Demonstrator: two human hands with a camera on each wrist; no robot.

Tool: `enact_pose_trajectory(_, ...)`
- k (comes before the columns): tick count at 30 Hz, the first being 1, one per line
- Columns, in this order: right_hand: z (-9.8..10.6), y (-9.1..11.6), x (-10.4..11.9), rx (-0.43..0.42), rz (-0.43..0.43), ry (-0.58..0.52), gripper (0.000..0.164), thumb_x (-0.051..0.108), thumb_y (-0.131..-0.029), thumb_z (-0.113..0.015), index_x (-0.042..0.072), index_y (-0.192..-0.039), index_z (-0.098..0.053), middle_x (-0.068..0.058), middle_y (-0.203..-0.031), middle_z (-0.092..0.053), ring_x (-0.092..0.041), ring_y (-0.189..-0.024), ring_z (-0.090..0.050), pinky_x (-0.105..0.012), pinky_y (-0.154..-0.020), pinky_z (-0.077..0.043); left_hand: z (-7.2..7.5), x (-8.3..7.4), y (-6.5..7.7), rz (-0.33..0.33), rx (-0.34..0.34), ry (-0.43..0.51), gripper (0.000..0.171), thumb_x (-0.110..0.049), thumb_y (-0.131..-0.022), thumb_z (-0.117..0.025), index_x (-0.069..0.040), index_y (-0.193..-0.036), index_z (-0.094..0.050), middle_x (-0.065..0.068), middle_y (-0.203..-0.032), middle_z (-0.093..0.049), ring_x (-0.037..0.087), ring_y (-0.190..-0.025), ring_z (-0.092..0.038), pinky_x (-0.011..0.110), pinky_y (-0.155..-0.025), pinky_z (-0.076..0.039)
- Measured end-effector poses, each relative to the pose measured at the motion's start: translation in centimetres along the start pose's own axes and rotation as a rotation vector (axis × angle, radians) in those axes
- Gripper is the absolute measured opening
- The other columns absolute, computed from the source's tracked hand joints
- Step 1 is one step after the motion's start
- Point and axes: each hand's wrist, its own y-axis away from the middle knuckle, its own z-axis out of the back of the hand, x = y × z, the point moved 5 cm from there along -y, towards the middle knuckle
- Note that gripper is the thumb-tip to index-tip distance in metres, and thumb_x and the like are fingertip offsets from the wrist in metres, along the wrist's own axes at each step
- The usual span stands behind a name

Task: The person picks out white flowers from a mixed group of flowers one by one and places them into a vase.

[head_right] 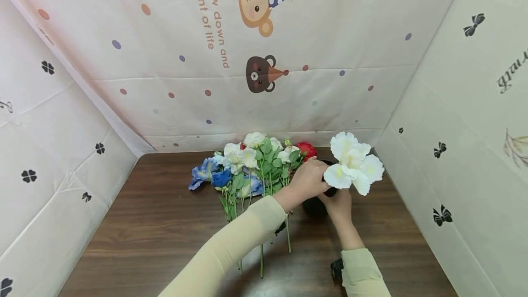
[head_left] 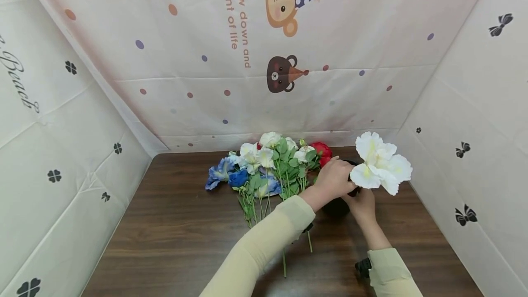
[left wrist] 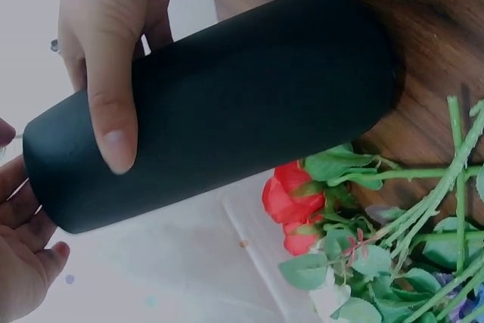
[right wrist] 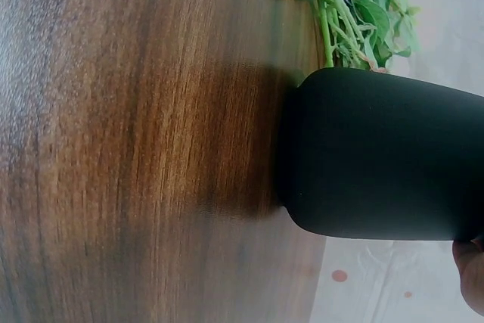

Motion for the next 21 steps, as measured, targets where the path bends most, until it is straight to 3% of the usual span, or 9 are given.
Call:
enact_pose_trajectory(3, -0.1, -0.1, -0.1, 0.013, -0.003, -0.039, 0.068, 0.002, -0.086, -0.078, -0.009, -0.143, -0.044, -0.032, -0.142, -0.052, -0.044, -0.129, -0.053, -0.056, -0.106, -0.045, 0.7, 0.7, 0.3, -0.032, -0.049, 0.026, 0.023, -0.033, -0.102, -0.063, -0.022, -0.113, -0.078, -0.01, -0.113, -0.078, 0.006, -0.113, -0.069, 0.021, -0.11, -0.047)
enact_pose_trajectory(5, -0.2, -0.3, -0.1, 0.023, -0.01, -0.079, 0.081, 0.005, -0.085, -0.081, -0.006, -0.151, -0.036, -0.03, -0.154, -0.043, -0.047, -0.143, -0.042, -0.062, -0.115, -0.037, 1.3, 1.6, 0.5, -0.027, -0.069, 0.059, 0.026, -0.033, -0.103, -0.06, -0.021, -0.119, -0.077, -0.008, -0.119, -0.076, 0.009, -0.115, -0.068, 0.02, -0.104, -0.051)
enact_pose_trajectory(7, -0.2, -0.5, -0.2, 0.031, -0.029, -0.096, 0.087, 0.011, -0.085, -0.082, -0.003, -0.155, -0.032, -0.028, -0.158, -0.04, -0.045, -0.146, -0.04, -0.061, -0.117, -0.035, 1.8, 2.8, 0.6, 0.003, -0.082, 0.114, 0.026, -0.03, -0.104, -0.059, -0.019, -0.12, -0.076, -0.005, -0.121, -0.075, 0.011, -0.116, -0.069, 0.021, -0.101, -0.054)
enact_pose_trajectory(10, -0.1, -0.5, -0.2, 0.042, -0.074, -0.066, 0.09, 0.022, -0.087, -0.082, 0.0, -0.157, -0.029, -0.03, -0.156, -0.042, -0.047, -0.142, -0.044, -0.063, -0.113, -0.039, 2.3, 5.0, 0.6, 0.096, -0.07, 0.218, 0.028, -0.028, -0.105, -0.058, -0.017, -0.125, -0.075, -0.001, -0.125, -0.074, 0.013, -0.116, -0.069, 0.025, -0.098, -0.056)
enact_pose_trajectory(14, 0.1, -0.6, -0.3, 0.04, -0.099, -0.036, 0.088, 0.024, -0.088, -0.082, 0.0, -0.156, -0.031, -0.032, -0.152, -0.046, -0.049, -0.14, -0.046, -0.066, -0.112, -0.04, 2.3, 8.1, 0.9, 0.265, -0.044, 0.443, 0.03, -0.024, -0.106, -0.056, -0.013, -0.129, -0.073, 0.005, -0.126, -0.075, 0.018, -0.11, -0.073, 0.029, -0.093, -0.059)
enact_pose_trajectory(17, 0.1, -0.6, -0.3, 0.022, -0.092, -0.071, 0.082, 0.018, -0.087, -0.083, 0.0, -0.153, -0.037, -0.03, -0.15, -0.048, -0.048, -0.14, -0.047, -0.065, -0.113, -0.04, 1.4, 10.3, 1.3, 0.398, -0.039, 0.626, 0.03, -0.021, -0.106, -0.056, -0.01, -0.128, -0.073, 0.008, -0.123, -0.076, 0.021, -0.102, -0.074, 0.026, -0.081, -0.059)
enact_pose_trajectory(18, 0.1, -0.6, -0.3, 0.016, -0.089, -0.076, 0.082, 0.018, -0.087, -0.083, 0.0, -0.152, -0.038, -0.03, -0.149, -0.049, -0.048, -0.139, -0.047, -0.066, -0.113, -0.04, 0.9, 11.0, 1.5, 0.436, -0.037, 0.685, 0.03, -0.02, -0.105, -0.056, -0.01, -0.128, -0.073, 0.009, -0.115, -0.078, 0.019, -0.089, -0.074, 0.023, -0.073, -0.056)
enact_pose_trajectory(21, 0.1, -0.5, -0.4, 0.008, -0.092, -0.077, 0.08, 0.018, -0.087, -0.083, -0.001, -0.151, -0.039, -0.031, -0.149, -0.05, -0.048, -0.139, -0.048, -0.066, -0.112, -0.04, -0.6, 12.5, 2.4, 0.549, -0.009, 0.829, 0.03, -0.017, -0.104, -0.057, -0.006, -0.126, -0.074, 0.014, -0.11, -0.079, 0.025, -0.089, -0.074, 0.021, -0.067, -0.049)
